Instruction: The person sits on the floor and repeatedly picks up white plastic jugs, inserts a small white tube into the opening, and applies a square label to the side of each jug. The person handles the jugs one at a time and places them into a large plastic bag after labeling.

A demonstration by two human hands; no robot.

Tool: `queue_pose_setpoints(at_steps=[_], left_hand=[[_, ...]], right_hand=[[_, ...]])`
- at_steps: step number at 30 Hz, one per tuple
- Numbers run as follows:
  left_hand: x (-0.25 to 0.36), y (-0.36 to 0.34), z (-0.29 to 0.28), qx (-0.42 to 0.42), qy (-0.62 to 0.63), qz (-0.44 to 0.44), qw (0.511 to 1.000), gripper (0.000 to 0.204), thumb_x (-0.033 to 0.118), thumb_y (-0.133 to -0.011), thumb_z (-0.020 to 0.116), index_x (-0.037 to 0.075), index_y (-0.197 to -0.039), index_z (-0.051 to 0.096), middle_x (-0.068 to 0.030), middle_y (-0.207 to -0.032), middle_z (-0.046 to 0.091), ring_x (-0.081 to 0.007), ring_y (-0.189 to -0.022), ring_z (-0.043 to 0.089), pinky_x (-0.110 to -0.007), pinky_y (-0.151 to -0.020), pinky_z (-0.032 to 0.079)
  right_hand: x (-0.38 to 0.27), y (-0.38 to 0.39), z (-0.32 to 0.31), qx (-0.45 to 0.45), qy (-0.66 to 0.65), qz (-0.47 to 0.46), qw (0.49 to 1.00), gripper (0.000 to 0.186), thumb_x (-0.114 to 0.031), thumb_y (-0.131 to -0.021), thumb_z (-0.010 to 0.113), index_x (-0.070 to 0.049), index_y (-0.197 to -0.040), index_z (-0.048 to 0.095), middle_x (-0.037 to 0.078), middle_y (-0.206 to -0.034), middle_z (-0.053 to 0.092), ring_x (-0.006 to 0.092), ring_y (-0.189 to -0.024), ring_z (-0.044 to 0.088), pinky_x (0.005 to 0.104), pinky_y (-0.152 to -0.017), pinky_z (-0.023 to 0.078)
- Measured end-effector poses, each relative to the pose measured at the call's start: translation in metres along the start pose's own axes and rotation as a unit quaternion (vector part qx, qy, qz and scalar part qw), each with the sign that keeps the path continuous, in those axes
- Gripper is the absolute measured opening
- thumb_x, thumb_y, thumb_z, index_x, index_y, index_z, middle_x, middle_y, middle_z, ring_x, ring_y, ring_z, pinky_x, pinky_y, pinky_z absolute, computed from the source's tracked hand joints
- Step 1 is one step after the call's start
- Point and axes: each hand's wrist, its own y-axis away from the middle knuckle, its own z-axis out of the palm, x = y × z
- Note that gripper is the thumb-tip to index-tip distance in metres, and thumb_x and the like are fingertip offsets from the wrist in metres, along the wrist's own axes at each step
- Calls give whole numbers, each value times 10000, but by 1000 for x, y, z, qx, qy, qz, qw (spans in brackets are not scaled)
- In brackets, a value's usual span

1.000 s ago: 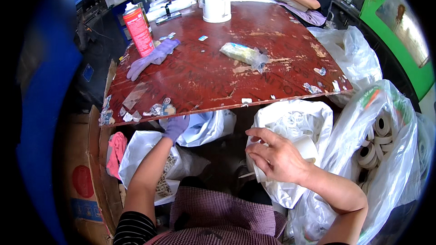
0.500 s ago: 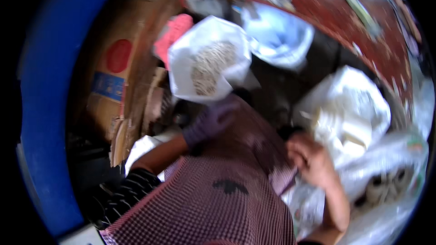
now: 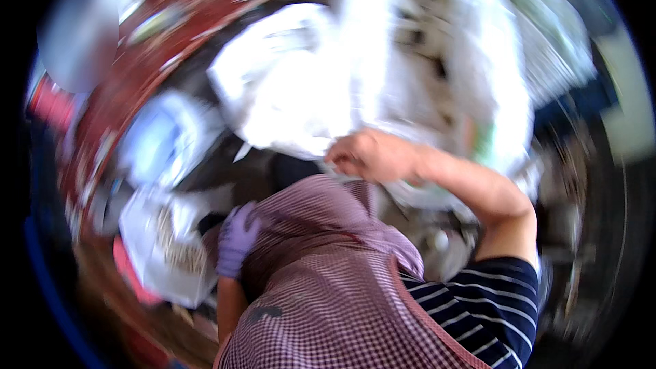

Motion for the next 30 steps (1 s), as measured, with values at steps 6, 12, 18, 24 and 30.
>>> queue_pose_setpoints(at_steps=[6, 12, 18, 24, 30], left_hand=[[-50, -51, 43, -124, -80, 37, 988, 371, 288, -875, 622, 66, -1171, 641, -173, -1080, 665, -349, -988, 637, -430, -873, 504], [-40, -61, 59, -165, -87, 49, 981, 410, 285, -889, 609, 36, -1214, 624, -181, -1099, 662, -343, -1018, 629, -428, -893, 493], [-53, -56, 60, -141, -98, 69, 983, 413, 278, -883, 628, 44, -1224, 621, -164, -1050, 661, -323, -969, 632, -422, -863, 497], [-48, -51, 53, -133, -93, 70, 984, 397, 266, -882, 630, 50, -1215, 621, -152, -1007, 655, -309, -916, 632, -417, -830, 500], [-50, -53, 56, -142, -86, 64, 984, 395, 254, -885, 630, 37, -1215, 617, -153, -1004, 654, -305, -895, 636, -412, -823, 503]], right_hand=[[65, 224, -43, 245, 220, 376, 866, 257, -186, -877, 583, -35, -1069, 665, 189, -966, 686, 358, -875, 659, 432, -795, 515], [77, 424, 14, 130, 224, 721, 643, 386, -365, -775, 675, -20, -942, 720, 222, -936, 690, 359, -897, 671, 442, -787, 523], [71, 517, 123, 199, 117, 866, 443, 684, -565, -754, 731, 25, -1098, 684, 219, -1129, 674, 358, -1058, 644, 413, -897, 515], [88, 553, 191, 287, 17, 887, 360, 667, -482, -763, 766, 27, -1177, 647, 256, -1251, 616, 364, -1140, 620, 414, -958, 494], [89, 546, 204, 321, 85, 882, 334, 608, -411, -725, 788, 24, -1132, 663, 238, -1195, 646, 367, -1095, 636, 423, -969, 496]])
